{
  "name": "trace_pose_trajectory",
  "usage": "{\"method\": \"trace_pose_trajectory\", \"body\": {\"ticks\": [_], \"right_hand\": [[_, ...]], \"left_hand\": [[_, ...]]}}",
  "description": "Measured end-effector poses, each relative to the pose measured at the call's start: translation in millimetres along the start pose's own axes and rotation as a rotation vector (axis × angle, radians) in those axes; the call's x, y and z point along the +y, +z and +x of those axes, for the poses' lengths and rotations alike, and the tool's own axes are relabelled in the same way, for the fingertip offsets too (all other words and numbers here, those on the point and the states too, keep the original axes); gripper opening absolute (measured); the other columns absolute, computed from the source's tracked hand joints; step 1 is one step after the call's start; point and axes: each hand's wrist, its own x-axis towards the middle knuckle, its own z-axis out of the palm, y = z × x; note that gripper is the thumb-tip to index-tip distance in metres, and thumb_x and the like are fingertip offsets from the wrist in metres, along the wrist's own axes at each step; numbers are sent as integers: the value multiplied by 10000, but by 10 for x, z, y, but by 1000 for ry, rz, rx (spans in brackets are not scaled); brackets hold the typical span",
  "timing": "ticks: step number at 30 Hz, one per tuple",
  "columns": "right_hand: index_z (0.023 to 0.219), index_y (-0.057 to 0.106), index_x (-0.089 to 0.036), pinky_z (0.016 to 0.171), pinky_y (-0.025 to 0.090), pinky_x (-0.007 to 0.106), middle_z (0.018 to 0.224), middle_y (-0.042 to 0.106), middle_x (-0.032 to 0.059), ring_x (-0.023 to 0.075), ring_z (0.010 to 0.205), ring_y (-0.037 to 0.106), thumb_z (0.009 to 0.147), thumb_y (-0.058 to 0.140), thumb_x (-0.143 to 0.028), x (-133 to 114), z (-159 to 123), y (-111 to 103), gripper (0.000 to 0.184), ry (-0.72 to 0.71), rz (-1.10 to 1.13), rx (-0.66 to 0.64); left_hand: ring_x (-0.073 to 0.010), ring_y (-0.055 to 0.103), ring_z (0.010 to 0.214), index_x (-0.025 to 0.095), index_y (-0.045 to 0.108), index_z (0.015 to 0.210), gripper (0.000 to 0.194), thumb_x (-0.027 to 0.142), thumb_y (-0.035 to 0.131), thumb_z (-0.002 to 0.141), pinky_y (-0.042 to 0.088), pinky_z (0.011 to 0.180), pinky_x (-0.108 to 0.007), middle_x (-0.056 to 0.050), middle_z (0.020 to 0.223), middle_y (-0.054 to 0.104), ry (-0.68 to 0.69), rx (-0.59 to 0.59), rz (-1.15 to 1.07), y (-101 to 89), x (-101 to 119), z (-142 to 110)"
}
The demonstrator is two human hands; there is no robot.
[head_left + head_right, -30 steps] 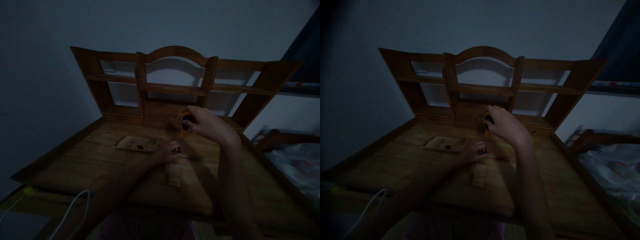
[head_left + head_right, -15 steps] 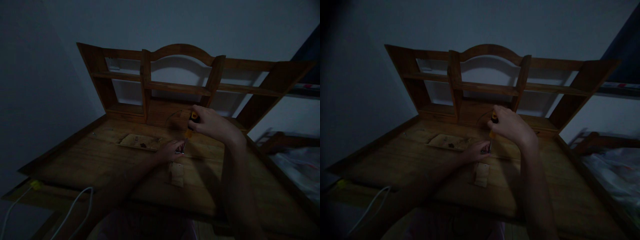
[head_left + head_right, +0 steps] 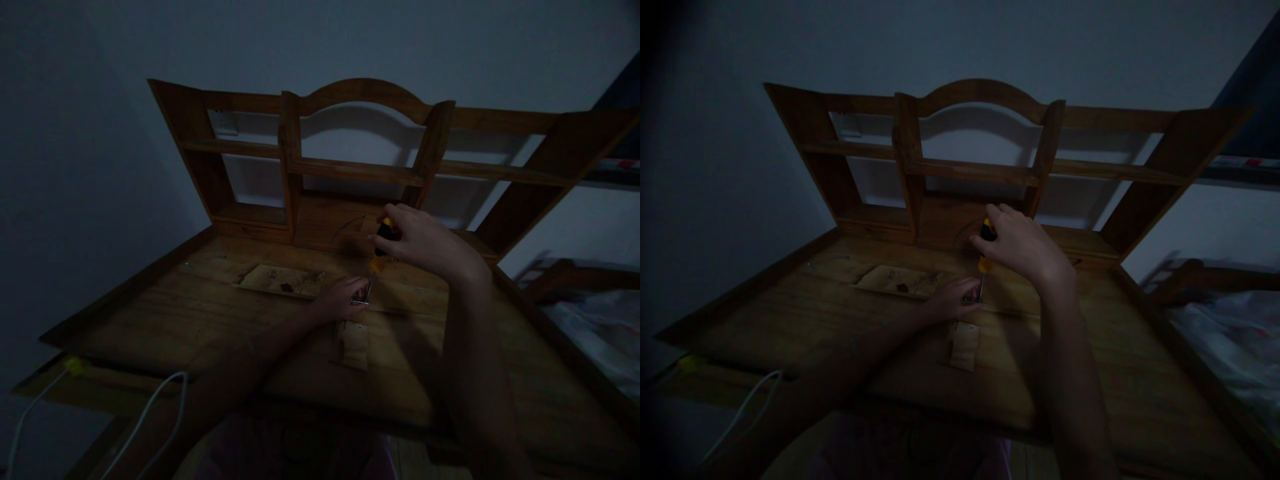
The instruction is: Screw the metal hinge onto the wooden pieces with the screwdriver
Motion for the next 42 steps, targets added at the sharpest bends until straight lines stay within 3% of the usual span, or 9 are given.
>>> {"method": "trace_pose_trajectory", "body": {"ticks": [4, 11, 16, 21, 28, 35, 37, 40, 42], "right_hand": [[1115, 599, -197, 786, 440, 316, 1037, 684, 61, 218, 912, 635, 927, 555, -312, 12, 3, -22, 225, -87, 107, -29], [1037, 589, -178, 705, 438, 352, 938, 694, 117, 292, 883, 655, 955, 503, -505, -24, 29, 62, 348, 93, -88, 23], [1169, 559, -181, 844, 462, 367, 1142, 664, 126, 285, 1039, 632, 937, 524, -419, -27, -3, 11, 334, -1, 27, -29], [1132, 556, -183, 850, 460, 359, 1063, 679, 109, 267, 986, 642, 925, 520, -328, -37, -7, -5, 256, -1, 52, -38], [1023, 562, -180, 726, 458, 371, 953, 684, 128, 304, 906, 648, 968, 451, -535, -69, 25, 34, 376, 99, -54, -12], [1263, 524, -134, 948, 444, 393, 1231, 628, 157, 292, 1137, 598, 951, 476, -322, -14, 25, 45, 367, -23, 33, -5], [1282, 515, -145, 922, 451, 379, 1188, 653, 143, 282, 1111, 614, 962, 474, -314, -7, 32, 65, 364, -38, 32, 3], [1123, 578, -162, 791, 460, 362, 1022, 691, 125, 281, 957, 657, 986, 468, -404, -13, 47, 91, 299, 18, -50, 17], [1025, 590, -170, 704, 440, 355, 907, 694, 117, 288, 859, 662, 983, 453, -512, -21, 51, 89, 371, 72, -102, 30]], "left_hand": [[-199, 568, 921, 188, 548, 1027, 222, 323, 658, 889, 464, 819, -305, -39, 970, 595, -6, -8, 25, 9, -12, -3], [-191, 559, 879, 186, 544, 992, 218, 317, 675, 879, 458, 771, -294, -36, 959, 587, 9, 12, 29, 24, -13, 4], [-191, 571, 883, 184, 556, 1033, 265, 375, 674, 892, 462, 769, -292, -41, 972, 596, 19, 30, 6, 26, -23, -5], [-181, 576, 854, 173, 557, 1010, 258, 370, 673, 892, 455, 749, -283, -38, 945, 606, 36, 36, -7, 10, -15, 1], [-177, 570, 841, 181, 552, 951, 258, 400, 673, 891, 450, 747, -280, -26, 906, 598, 39, 45, -3, 31, -44, 1], [-179, 577, 855, 179, 568, 983, 238, 375, 671, 895, 456, 754, -284, -32, 929, 609, 32, 24, 10, 15, -27, -3], [-176, 577, 855, 178, 568, 968, 233, 374, 670, 898, 455, 751, -279, -30, 927, 604, 33, 23, 19, 12, -22, -3], [-171, 574, 848, 176, 568, 955, 230, 380, 662, 905, 455, 744, -270, -26, 919, 596, 39, 33, 22, 14, -20, -5], [-175, 578, 859, 180, 578, 981, 235, 391, 653, 911, 462, 755, -274, -29, 932, 601, 32, 31, 26, 14, -20, -7]]}}
